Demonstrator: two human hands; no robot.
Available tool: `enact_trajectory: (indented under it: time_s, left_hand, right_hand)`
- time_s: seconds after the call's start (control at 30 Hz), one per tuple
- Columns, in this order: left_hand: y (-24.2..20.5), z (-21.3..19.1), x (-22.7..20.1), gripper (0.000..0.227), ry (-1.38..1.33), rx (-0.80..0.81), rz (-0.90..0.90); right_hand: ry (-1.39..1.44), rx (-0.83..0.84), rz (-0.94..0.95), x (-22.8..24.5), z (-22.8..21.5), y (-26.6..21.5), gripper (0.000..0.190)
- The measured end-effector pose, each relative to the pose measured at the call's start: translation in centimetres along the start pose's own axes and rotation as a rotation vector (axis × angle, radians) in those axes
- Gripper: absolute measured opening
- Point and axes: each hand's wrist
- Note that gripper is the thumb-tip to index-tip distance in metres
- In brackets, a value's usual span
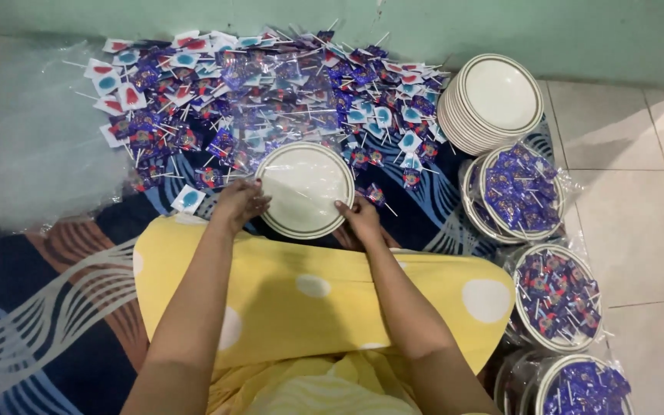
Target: The person sits on a mat and places individually wrapped lollipops onto a white plate. They then cover the plate with a clear plastic sheet and continue adding more lollipops on top of the plastic.
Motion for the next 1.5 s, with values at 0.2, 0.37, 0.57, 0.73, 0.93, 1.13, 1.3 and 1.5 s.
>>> enact_trajectory:
  time_s: [0.2,0.37,0.57,0.73,0.93,1.13,1.3,1.5]
  left_hand:
    - [-0.4,3.0,-3.4,0.042,-0.338,0.201,0.089]
    - [-3.3,7.0,-7.5,0.036,-0.486,0.289,0.133]
    - [-7.7,11.2,-12.0,0.028,-0.553,0.443,0.314]
    - [-6.2,10.8,-9.6,0.041,-0.393,0.364,0.524]
    - [-7.4,9.2,-6.9,0.035,-0.327,0.193,0.453]
    - [-5.2,8.1,-3.0,0.029,-0.328,0.295,0.286]
    - [-4.7,8.1,-2.7,0.050,-0.005,0.331,0.235]
    - [-8.3,9.3,-4.5,0.062,0.126,0.342,0.216]
  right_hand:
    - [0.868,0.118,0.109,3.7,-0.4,-4.0,0.032]
    - [0.918,0.254,0.170,6.6,-4.6,-6.9,0.070]
    - [0.678,0.130,0.090,6.1,-3.0,-6.7,0.071]
    - [0.808,-0.219,0.097,5.5,-7.5,-5.9,0.056]
    - [1.071,-0.101,0.121,4.0,-14.5,-6.6,0.058]
    - [0.978,-0.050,0.127,3.1,-14.3,-6.3,0.064]
    - [0.927,0.051,0.155,5.0,-13.9,-7.1,0.064]
    - [0.902,0.009,0.168,4.9,-13.4,-7.6,0.065]
Point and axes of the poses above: each hand's wrist, its own y-axis towards the middle knuckle, its own z-axis out of the palm, x = y × z, and after that the axes turned 6 degrees about -x, right-handed
